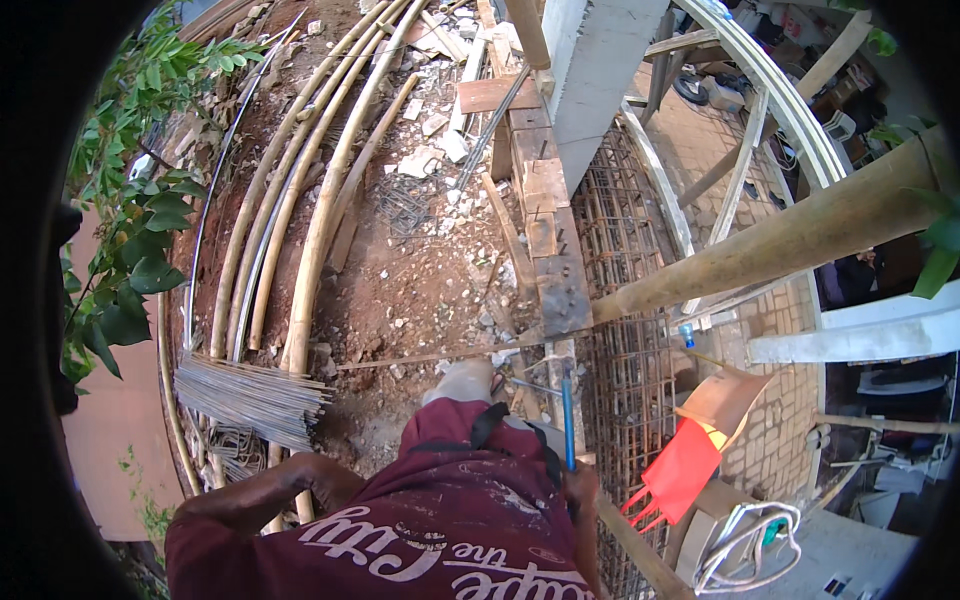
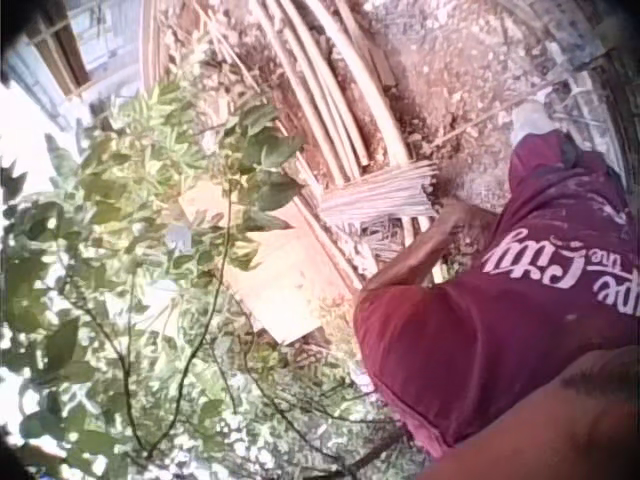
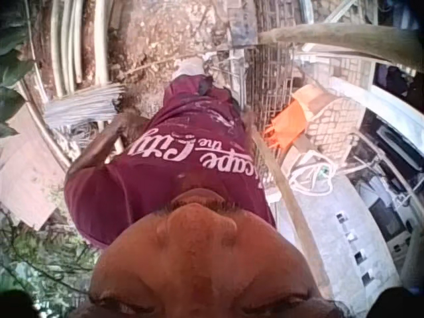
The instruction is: The person repeatedly bends thin metal rods using a manual bending jig and a blue-handled lever. They insert each rod into the jig, apply force with the lever to bend it, then remove the bent piece and repeat the process with new rods.
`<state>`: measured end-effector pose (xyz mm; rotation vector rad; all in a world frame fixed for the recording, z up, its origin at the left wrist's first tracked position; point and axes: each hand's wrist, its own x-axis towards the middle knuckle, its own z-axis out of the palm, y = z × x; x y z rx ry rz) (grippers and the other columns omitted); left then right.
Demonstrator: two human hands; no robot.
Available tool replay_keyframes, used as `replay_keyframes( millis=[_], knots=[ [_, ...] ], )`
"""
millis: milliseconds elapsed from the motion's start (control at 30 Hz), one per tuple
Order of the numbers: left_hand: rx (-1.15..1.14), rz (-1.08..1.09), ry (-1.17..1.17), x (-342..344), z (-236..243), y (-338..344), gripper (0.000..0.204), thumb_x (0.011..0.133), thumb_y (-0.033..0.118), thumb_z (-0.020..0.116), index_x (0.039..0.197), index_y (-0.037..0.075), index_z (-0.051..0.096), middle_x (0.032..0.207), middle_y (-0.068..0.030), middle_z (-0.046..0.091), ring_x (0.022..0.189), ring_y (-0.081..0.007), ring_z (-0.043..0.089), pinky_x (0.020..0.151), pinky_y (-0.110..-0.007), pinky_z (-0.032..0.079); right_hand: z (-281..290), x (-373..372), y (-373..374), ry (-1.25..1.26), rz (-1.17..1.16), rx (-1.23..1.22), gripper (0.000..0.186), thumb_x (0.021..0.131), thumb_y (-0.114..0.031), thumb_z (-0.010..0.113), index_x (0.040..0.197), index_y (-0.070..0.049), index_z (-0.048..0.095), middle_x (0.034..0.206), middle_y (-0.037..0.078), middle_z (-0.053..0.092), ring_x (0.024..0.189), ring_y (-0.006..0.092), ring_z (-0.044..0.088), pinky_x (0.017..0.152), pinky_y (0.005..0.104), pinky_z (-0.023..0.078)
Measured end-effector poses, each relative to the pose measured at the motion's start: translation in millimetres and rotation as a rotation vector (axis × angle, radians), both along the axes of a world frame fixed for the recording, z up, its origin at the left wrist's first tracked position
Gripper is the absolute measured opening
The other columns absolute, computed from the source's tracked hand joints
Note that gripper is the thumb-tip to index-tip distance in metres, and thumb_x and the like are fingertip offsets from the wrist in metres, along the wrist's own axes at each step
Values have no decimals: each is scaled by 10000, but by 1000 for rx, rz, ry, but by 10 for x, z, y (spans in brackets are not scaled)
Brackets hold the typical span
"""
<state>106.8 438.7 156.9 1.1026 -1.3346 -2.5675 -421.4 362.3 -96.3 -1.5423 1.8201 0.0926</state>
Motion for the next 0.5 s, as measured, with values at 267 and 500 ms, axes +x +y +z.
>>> replay_keyframes(
  millis=[267, 500],
  knots=[
    [-238, -130, 59, 334, -57, -132, 257, 786, 154, 911, 978, 18, 807, 888, -70, 800, 719, -123, 691, 630, -361, 556, -96, 120, 20, -85, -142, -122, 460, 932, -463, 784, 841, -11, 775, 656, 182, 686, 585, 222, 671, 568, 459, 482],
    [55, -11, 102, 257, -68, -325, 519, 818, 263, 932, 1200, -33, 742, 1213, -128, 786, 1046, -194, 709, 931, -386, 596, -102, 239, 56, -164, -189, -169, 462, 954, -460, 757, 860, -8, 774, 658, 166, 683, 608, 216, 672, 600, 467, 492]
  ],
)
